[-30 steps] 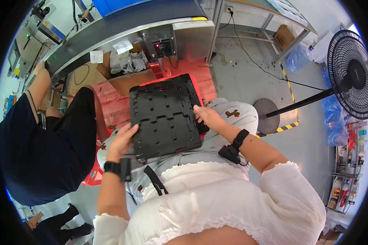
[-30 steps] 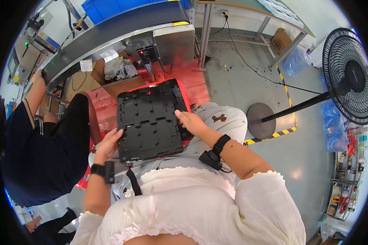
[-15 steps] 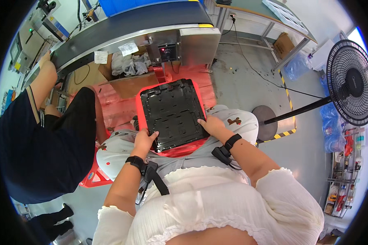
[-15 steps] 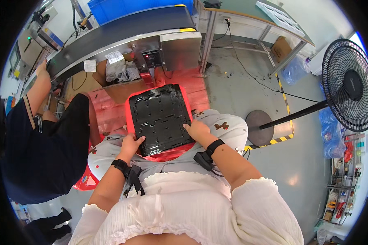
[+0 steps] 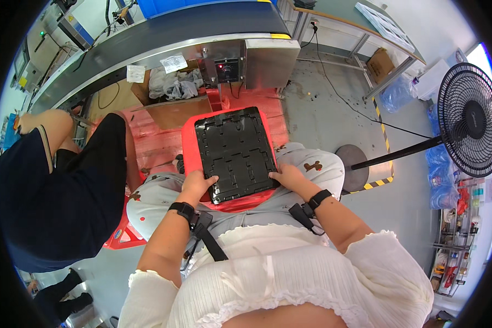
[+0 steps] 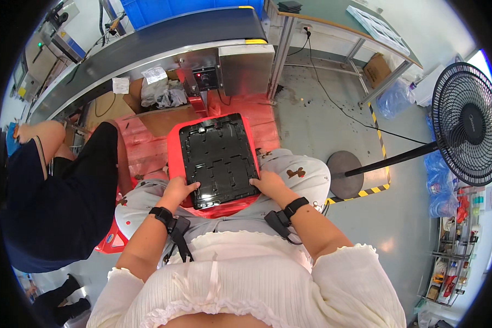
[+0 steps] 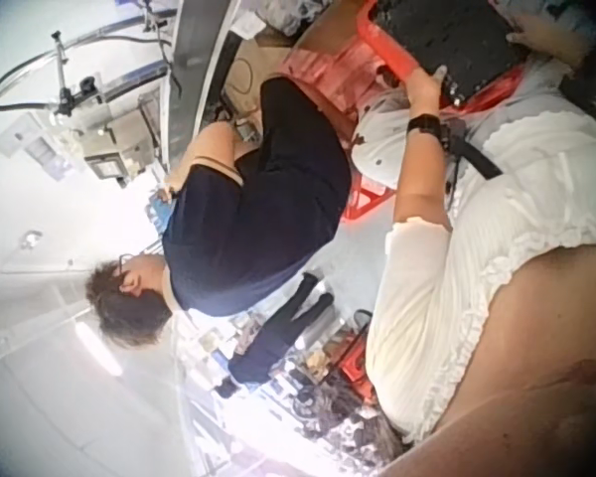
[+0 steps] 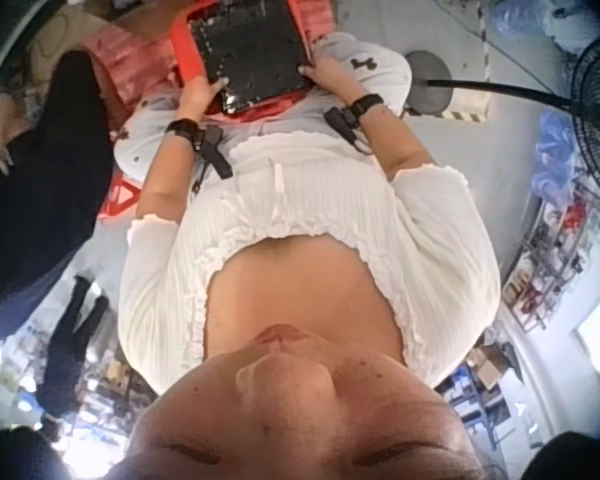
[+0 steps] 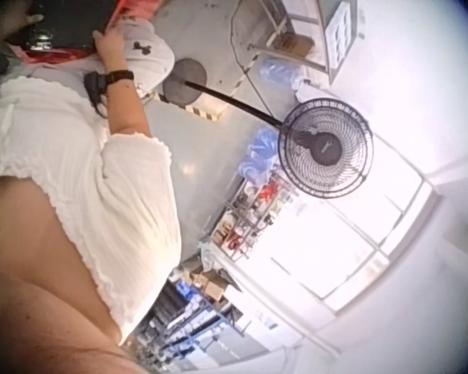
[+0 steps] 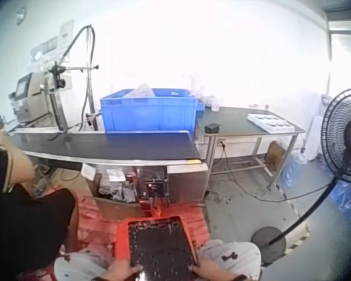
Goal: Placing small electronic components from a conveyor belt into a plastic tray.
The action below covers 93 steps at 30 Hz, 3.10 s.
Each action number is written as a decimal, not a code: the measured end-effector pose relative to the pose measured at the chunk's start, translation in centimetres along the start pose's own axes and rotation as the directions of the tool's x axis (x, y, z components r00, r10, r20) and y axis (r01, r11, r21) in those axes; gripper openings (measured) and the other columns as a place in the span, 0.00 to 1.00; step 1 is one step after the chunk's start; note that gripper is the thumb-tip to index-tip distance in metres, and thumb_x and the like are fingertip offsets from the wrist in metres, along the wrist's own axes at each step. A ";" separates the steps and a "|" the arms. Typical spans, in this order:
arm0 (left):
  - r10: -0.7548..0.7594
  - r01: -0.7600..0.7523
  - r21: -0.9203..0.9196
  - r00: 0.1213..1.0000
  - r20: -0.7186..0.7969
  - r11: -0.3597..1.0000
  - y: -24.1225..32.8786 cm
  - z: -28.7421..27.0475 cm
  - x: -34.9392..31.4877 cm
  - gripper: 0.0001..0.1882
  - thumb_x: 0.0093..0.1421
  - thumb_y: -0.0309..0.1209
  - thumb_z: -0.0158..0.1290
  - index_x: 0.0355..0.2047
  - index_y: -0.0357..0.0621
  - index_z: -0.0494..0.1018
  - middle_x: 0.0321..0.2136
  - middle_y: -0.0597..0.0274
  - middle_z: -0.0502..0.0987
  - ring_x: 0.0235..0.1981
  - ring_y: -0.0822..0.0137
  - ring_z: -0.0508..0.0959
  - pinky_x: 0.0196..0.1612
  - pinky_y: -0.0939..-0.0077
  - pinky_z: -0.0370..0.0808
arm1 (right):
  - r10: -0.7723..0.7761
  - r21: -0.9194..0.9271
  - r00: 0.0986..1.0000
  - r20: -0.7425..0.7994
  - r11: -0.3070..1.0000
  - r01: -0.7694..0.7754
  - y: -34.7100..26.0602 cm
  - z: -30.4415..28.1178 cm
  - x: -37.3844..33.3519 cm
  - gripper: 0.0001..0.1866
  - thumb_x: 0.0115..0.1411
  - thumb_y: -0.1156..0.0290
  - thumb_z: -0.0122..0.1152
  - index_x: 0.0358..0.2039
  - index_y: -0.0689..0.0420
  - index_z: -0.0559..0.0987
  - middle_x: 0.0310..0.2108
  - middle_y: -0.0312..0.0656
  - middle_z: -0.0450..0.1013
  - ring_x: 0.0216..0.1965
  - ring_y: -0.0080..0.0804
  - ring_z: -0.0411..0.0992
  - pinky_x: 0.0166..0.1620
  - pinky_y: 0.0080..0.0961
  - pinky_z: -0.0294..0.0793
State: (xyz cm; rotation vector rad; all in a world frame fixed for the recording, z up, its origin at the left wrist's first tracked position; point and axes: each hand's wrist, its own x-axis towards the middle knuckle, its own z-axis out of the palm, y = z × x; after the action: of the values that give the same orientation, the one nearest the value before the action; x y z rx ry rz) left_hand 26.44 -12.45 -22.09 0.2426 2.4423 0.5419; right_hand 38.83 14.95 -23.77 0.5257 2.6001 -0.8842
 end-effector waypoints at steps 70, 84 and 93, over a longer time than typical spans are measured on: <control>-0.015 0.224 0.404 0.888 -0.459 0.887 -6.6 -6.7 -1.8 0.21 0.58 0.47 0.45 0.40 0.45 0.75 0.42 0.56 0.74 0.48 0.56 0.69 0.60 0.50 0.52 | -0.683 -0.315 0.675 -0.277 0.729 0.608 -32.6 -31.1 22.7 0.33 0.46 0.58 0.67 0.52 0.58 0.71 0.52 0.52 0.68 0.55 0.42 0.64 0.56 0.33 0.63; 0.650 -0.736 0.410 0.054 -0.758 0.539 7.9 -28.3 6.4 0.08 0.53 0.19 0.52 0.35 0.35 0.73 0.32 0.54 0.75 0.36 0.56 0.74 0.41 0.70 0.70 | -0.549 -0.553 0.823 -0.147 0.735 0.392 -26.7 -36.0 24.8 0.23 0.42 0.64 0.68 0.40 0.62 0.78 0.33 0.45 0.76 0.31 0.39 0.75 0.34 0.31 0.74; 0.793 -0.334 0.741 0.435 -0.427 0.583 10.2 -39.1 26.8 0.25 0.62 0.38 0.46 0.60 0.53 0.59 0.61 0.59 0.59 0.62 0.54 0.57 0.61 0.67 0.56 | -0.680 0.064 0.725 -0.105 0.723 0.688 -22.6 -26.2 9.4 0.14 0.50 0.72 0.62 0.39 0.62 0.78 0.33 0.42 0.73 0.31 0.33 0.71 0.36 0.26 0.72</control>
State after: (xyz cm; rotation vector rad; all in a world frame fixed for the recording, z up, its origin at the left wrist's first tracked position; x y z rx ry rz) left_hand -18.14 -7.97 -3.64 1.4996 3.2523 0.1546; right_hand 15.29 17.16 3.21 -0.4582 2.8532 -1.2254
